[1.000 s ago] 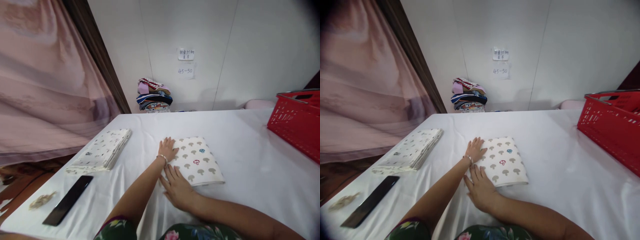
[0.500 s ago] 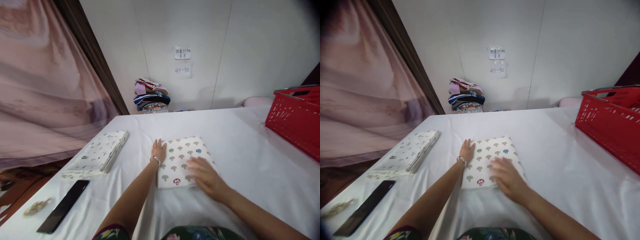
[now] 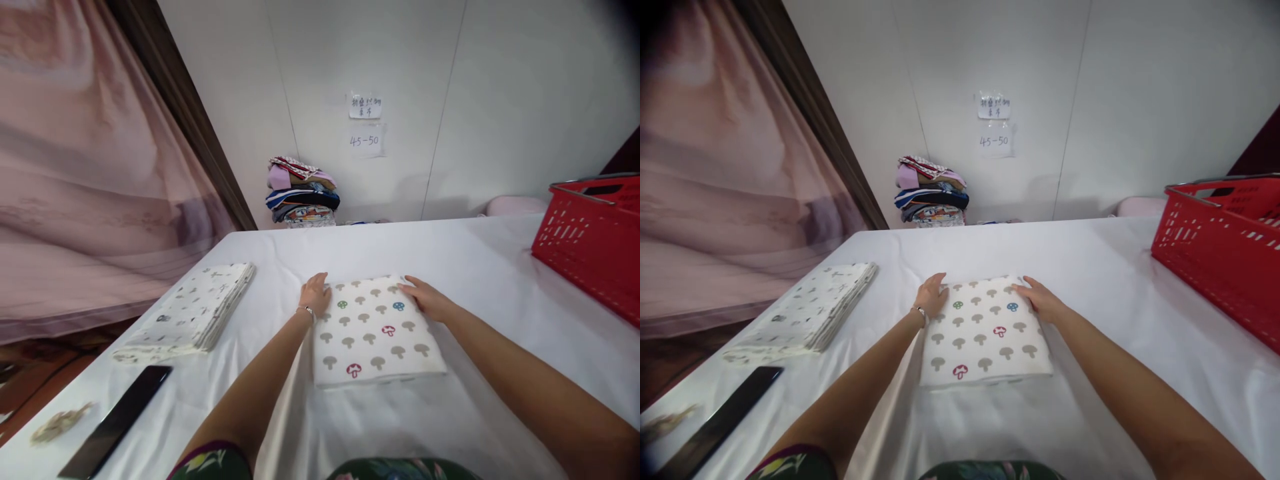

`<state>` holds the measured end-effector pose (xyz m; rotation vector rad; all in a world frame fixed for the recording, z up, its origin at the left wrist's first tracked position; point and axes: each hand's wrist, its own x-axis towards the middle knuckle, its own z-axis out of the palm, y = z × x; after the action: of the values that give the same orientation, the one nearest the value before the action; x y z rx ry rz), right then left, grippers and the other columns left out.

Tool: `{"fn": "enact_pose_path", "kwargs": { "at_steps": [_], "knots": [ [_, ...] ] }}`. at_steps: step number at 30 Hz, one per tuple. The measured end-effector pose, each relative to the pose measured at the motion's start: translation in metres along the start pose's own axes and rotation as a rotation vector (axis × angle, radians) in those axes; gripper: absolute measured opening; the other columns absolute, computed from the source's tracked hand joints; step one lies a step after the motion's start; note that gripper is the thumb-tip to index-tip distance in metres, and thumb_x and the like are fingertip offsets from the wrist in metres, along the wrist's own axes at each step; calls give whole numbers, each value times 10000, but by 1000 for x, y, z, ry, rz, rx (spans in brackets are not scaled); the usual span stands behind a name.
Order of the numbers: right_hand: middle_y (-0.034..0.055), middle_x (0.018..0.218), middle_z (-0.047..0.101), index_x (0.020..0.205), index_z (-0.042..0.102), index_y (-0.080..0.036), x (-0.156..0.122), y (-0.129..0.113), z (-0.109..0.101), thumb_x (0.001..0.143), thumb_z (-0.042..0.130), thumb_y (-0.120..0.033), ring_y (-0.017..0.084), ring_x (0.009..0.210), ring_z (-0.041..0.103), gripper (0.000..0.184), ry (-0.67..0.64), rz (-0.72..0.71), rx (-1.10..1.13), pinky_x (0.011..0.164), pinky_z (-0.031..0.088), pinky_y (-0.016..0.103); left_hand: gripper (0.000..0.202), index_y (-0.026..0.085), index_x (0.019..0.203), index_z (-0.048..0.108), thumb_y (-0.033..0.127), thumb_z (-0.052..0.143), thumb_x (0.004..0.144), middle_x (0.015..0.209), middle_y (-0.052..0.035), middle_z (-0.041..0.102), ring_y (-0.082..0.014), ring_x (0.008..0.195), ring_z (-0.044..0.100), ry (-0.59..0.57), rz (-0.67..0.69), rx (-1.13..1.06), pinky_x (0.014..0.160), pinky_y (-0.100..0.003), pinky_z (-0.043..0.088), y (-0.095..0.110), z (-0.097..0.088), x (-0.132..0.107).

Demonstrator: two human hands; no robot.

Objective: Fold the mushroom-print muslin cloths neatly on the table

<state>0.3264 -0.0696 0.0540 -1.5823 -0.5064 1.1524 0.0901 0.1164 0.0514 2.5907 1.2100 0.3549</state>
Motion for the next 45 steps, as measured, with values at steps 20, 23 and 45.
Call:
{"fn": "enact_pose_path", "kwargs": {
  "at_steps": [20,23,45],
  "knots": [
    [31,1156,582,1368,348,-340,-66,-76,34,696,670,-303,210,896,619,746,-118,-528,-548,739,544,332,464,212,998,635,119,555,551,963,-22,664,-218,870,591,-714,197,-15,654,-245,460,16,-46,53],
    [42,1109,601,1364,360,-316,-63,-82,25,699,667,-306,202,853,631,733,-135,-605,-569,699,553,317,322,164,836,648,104,570,530,776,-11,651,-185,728,578,-630,244,-9,554,-219,419,20,-75,45],
    [103,1072,633,1167,554,-192,-16,45,-30,834,424,-136,218,981,594,362,143,-1452,-1302,821,520,370,235,177,1009,550,107,414,831,911,-66,578,-194,848,498,242,727,241,834,-372,378,9,15,-79]
  ]
}}
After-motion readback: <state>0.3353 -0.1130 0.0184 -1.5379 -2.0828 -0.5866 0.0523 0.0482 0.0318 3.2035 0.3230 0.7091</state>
